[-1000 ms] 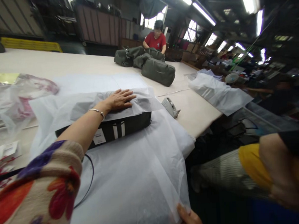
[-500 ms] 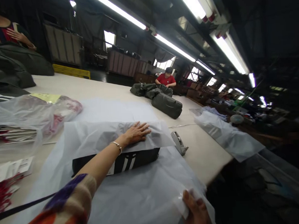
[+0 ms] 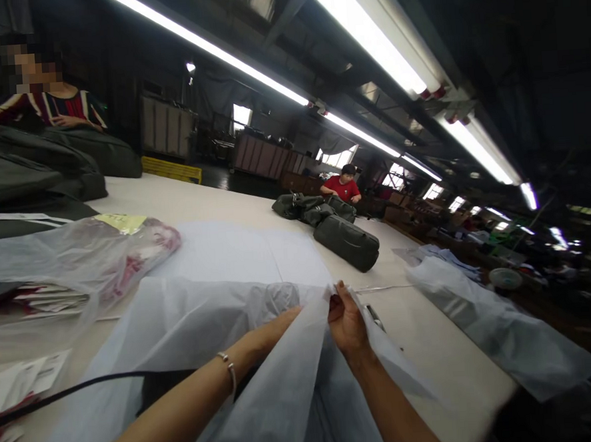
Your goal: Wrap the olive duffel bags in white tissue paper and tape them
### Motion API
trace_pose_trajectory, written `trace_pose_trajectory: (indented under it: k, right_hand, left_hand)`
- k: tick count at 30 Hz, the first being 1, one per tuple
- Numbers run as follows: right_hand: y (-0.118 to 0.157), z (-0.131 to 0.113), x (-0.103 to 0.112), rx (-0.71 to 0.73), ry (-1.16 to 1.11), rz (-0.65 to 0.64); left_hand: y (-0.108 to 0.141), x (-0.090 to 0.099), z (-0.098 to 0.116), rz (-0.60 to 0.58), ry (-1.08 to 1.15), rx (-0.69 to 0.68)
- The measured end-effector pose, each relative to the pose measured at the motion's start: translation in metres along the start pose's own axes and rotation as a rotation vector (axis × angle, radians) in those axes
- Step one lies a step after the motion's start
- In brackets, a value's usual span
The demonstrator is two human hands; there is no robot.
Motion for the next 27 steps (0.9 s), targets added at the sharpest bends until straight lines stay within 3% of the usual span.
trace_pose_trajectory:
  k: [6,11,15,19,21,23,25,27]
  right_hand:
    - [-0.067,0.038,0.009,-0.124,0.045,-0.01]
    - [-0.092,0.071,0.013,-0.22,0.073,-0.005]
    - [-0.097,0.082,0.021,-0.283,0.056,0.025]
    - [-0.101,0.086,0.033,-0.335,0.073,0.047]
    - [-0.103,0.088,0.037,-0.346,0.094,0.046]
    - [-0.104,0.089,0.039,-0.355,0.124,0.048]
    - [-0.105,0.089,0.041,-0.359,0.155,0.056]
    - [-0.108,0.089,0.044,-0.364,0.184,0.073]
  left_hand:
    - [-0.004,0.039,-0.014,0.195,0.274,0.211]
    - [0.004,0.058,-0.034,0.338,0.41,0.454]
    - [0.053,0.081,-0.018,0.484,0.481,0.579]
    - [0.143,0.107,0.028,0.613,0.226,0.64]
    - [0.207,0.099,0.043,0.671,0.131,0.758]
    - [0.274,0.074,0.05,0.683,-0.028,0.88]
    - [0.326,0.032,0.048,0.61,-0.265,0.947]
    - [0.355,-0.013,0.041,0.522,-0.514,0.931]
Point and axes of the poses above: each hand's wrist, its own y-axis away from the middle knuckle, its own x-axis out of the back of the hand, z = x × y, the point moved 9 cm from there along -y, towards the middle knuckle, and after that the axes turned 5 degrees about y, right-handed, at the moved point
